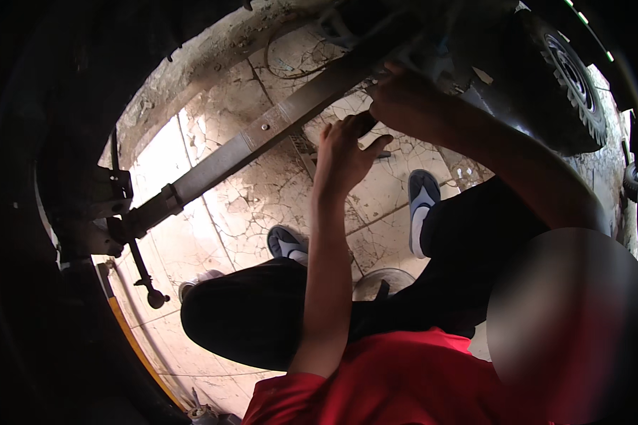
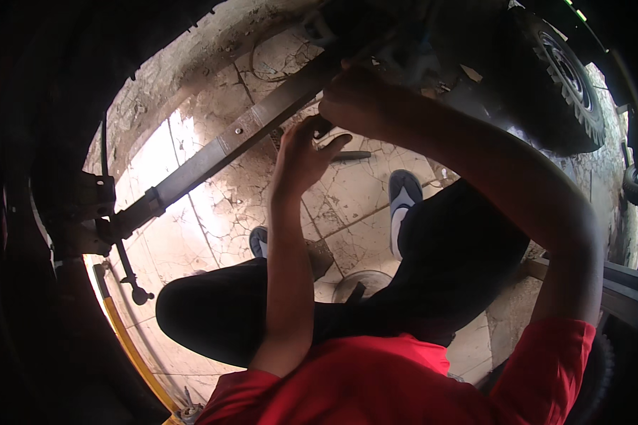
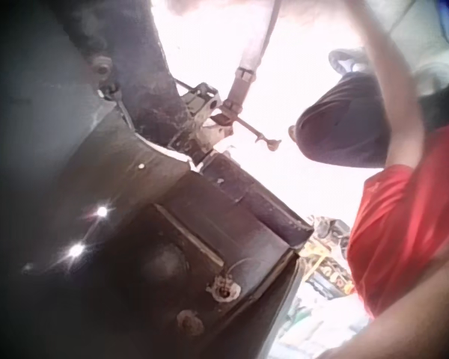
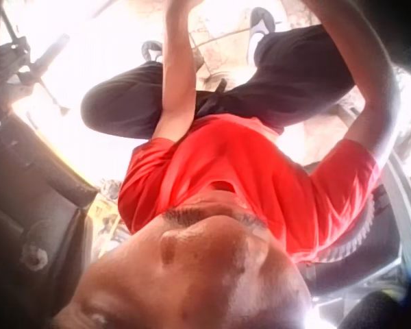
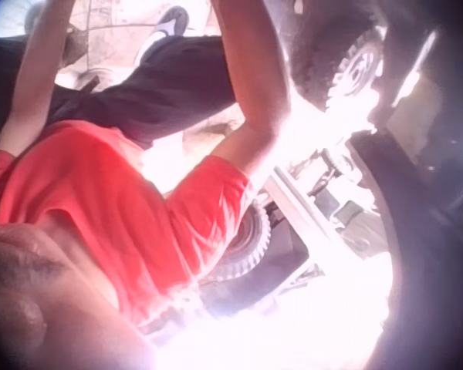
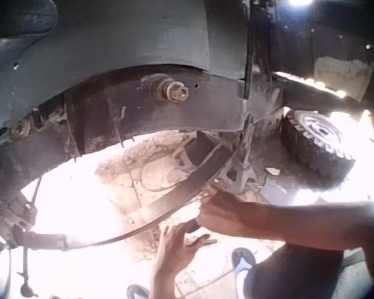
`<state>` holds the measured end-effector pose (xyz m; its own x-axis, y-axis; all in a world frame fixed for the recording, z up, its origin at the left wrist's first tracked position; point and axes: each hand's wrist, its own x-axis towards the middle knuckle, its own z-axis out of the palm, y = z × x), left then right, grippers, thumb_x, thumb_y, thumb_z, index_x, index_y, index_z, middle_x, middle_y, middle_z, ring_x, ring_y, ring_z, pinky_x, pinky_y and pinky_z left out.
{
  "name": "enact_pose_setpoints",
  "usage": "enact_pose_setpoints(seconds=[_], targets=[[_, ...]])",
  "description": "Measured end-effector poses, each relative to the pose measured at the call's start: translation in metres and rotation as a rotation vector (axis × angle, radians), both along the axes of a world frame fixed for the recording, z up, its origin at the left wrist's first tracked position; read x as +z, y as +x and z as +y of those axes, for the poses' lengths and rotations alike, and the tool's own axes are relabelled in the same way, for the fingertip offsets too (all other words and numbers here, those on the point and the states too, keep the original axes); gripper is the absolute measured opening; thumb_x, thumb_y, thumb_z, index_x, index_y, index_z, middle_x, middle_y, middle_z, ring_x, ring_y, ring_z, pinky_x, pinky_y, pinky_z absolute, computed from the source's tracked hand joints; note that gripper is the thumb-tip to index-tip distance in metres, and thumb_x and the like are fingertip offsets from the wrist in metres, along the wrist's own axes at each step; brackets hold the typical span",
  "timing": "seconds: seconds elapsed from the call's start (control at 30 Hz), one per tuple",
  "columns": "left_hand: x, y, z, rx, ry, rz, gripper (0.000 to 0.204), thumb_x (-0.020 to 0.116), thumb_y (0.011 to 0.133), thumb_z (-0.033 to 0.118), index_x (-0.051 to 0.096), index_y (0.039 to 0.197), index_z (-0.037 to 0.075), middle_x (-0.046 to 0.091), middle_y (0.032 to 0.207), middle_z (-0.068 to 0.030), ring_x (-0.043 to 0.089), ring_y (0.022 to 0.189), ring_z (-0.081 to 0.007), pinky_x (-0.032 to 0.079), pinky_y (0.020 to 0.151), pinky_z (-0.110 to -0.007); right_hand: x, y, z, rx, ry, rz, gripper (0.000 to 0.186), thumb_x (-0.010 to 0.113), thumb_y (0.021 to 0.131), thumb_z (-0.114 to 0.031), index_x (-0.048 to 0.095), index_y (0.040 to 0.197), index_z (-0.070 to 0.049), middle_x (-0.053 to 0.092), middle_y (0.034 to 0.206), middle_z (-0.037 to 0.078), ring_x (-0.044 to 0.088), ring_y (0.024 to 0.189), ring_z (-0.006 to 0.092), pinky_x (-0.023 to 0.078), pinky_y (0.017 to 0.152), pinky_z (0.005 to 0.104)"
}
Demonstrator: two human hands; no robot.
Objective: The person sits under a raised vehicle and repeatedly aligns and presses a metal bar into place along the undercarriage. They use both hands to hold and adjust the bar against the frame, occasionally repositioning it to fit.
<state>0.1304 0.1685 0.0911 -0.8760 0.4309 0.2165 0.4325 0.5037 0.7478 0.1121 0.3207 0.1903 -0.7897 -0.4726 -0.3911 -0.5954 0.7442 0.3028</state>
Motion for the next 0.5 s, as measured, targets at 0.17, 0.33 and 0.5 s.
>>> enact_pose_setpoints(seconds=[0.17,0.33,0.5], targets=[[-0.01,-0.025,0.008,0.199,-0.095,0.126,0.018,0.067,0.092,0.021,0.071,0.101,0.005,0.071,0.088,-0.0159,0.068,0.082,-0.0364,0.053,0.073,-0.044,-0.012,0.007,0.009,-0.008,-0.306,0.233,0.031,0.066,0.085,-0.018,0.071,0.115,-0.012,0.069,0.114,0.006,0.062,0.116,0.0213,0.039,0.109,0.0463],[-0.031,-0.088,0.002,0.298,-0.162,0.294,0.027,0.053,0.099,0.018,0.066,0.122,0.012,0.073,0.1,-0.0171,0.07,0.09,-0.0381,0.054,0.076,-0.048,0.025,0.03,0.033,0.054,-0.564,0.004,0.043,0.072,0.088,-0.027,0.064,0.127,-0.009,0.07,0.112,0.009,0.065,0.113,0.0235,0.047,0.103,0.0388],[-0.053,-0.137,0.042,0.091,-0.363,0.512,0.038,0.046,0.102,0.015,0.054,0.137,0.004,0.068,0.119,-0.0212,0.067,0.106,-0.0362,0.055,0.088,-0.045,0.043,0.06,0.03,-0.085,-0.395,-0.382,0.05,0.069,0.091,-0.033,0.059,0.13,-0.004,0.072,0.097,0.013,0.071,0.098,0.0263,0.055,0.088,0.0412]])
